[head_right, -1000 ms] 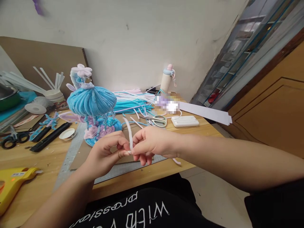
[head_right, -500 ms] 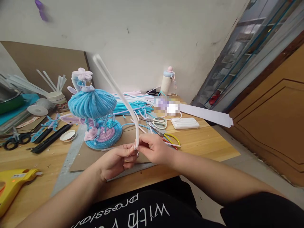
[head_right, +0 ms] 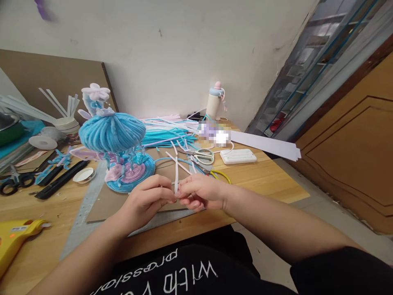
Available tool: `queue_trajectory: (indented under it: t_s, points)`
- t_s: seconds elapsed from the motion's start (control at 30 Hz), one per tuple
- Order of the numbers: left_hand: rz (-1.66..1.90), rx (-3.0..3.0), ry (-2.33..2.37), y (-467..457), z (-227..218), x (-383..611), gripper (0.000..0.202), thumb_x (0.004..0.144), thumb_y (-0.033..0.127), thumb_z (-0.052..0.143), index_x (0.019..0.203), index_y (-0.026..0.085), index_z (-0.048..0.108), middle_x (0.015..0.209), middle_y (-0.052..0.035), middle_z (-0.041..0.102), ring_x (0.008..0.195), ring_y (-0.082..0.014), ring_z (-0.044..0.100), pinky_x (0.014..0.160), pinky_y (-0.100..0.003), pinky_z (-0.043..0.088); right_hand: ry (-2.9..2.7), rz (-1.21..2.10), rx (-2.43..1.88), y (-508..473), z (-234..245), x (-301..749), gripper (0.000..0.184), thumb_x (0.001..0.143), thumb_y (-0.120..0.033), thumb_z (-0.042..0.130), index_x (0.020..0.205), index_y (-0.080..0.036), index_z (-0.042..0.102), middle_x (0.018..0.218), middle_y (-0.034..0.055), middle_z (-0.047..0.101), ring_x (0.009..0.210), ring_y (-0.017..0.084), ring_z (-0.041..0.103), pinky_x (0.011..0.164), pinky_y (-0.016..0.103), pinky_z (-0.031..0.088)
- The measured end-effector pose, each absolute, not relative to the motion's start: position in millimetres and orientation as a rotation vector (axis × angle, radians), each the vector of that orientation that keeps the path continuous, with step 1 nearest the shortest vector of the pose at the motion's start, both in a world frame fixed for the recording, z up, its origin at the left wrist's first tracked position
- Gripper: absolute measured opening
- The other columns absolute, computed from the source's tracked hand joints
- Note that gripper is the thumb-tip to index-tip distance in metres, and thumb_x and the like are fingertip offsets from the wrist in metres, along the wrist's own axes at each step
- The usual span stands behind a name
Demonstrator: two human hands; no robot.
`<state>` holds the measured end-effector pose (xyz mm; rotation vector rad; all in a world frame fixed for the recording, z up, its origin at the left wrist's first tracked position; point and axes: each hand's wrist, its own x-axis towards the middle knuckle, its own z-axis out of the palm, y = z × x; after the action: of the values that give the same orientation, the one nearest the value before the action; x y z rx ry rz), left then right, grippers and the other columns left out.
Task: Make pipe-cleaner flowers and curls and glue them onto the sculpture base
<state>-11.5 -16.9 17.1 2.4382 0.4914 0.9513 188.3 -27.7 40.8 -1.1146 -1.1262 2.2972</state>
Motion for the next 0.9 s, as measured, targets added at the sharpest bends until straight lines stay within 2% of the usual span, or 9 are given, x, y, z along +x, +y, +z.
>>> queue_trajectory:
  t_s: [0.17,0.37,0.6,0.77,0.9]
  points:
    - [0.782,2.809,0.412,-22,20,-11,0.029,0.090,0.016,0.042,0.107,0.027,0.064,0.097,-0.0067,0.064,0.082,-0.0178,0.054,0.070,-0.030,0.036,-1.215,2.470,-1.310,-17,45,190,0.007,0.064,-0.015,0.053,0.058,-0.014,0.049,0.043,-0.0043,0.048,0.029,0.002,0.031,0.029,0.012,0.018]
    - [0.573,3.158,0.342,-31,20,-4,0.023,0.092,0.018,0.041,0.097,0.023,0.063,0.085,-0.0044,0.064,0.074,-0.0170,0.049,0.065,-0.032,0.031,-1.249,2.649,-1.591,-6,45,187,0.013,0.067,-0.018,0.050,0.055,-0.015,0.046,0.044,-0.0040,0.046,0.030,0.002,0.031,0.029,0.011,0.021]
    - [0.518,3.279,0.309,-34,14,-3,0.021,0.092,0.016,0.042,0.103,0.021,0.059,0.102,-0.0043,0.064,0.082,-0.0177,0.049,0.066,-0.034,0.027,-1.235,2.740,-1.705,1,41,183,0.018,0.067,-0.017,0.048,0.049,-0.015,0.044,0.041,-0.0039,0.042,0.030,0.002,0.028,0.028,0.010,0.020]
    - [0.634,3.205,0.312,-34,15,-4,0.017,0.091,0.016,0.044,0.096,0.020,0.061,0.085,-0.0024,0.065,0.073,-0.0162,0.048,0.062,-0.034,0.024,-1.205,2.755,-1.643,0,43,183,0.014,0.065,-0.012,0.049,0.051,-0.014,0.045,0.045,-0.0038,0.043,0.032,0.001,0.029,0.031,0.010,0.022]
    - [0.841,3.050,0.346,-31,14,-10,0.021,0.090,0.013,0.044,0.100,0.021,0.060,0.076,-0.0023,0.064,0.069,-0.0163,0.046,0.062,-0.033,0.025,-1.200,2.728,-1.343,-9,50,186,0.004,0.065,-0.009,0.054,0.062,-0.012,0.052,0.048,-0.0052,0.046,0.034,0.001,0.032,0.034,0.010,0.023]
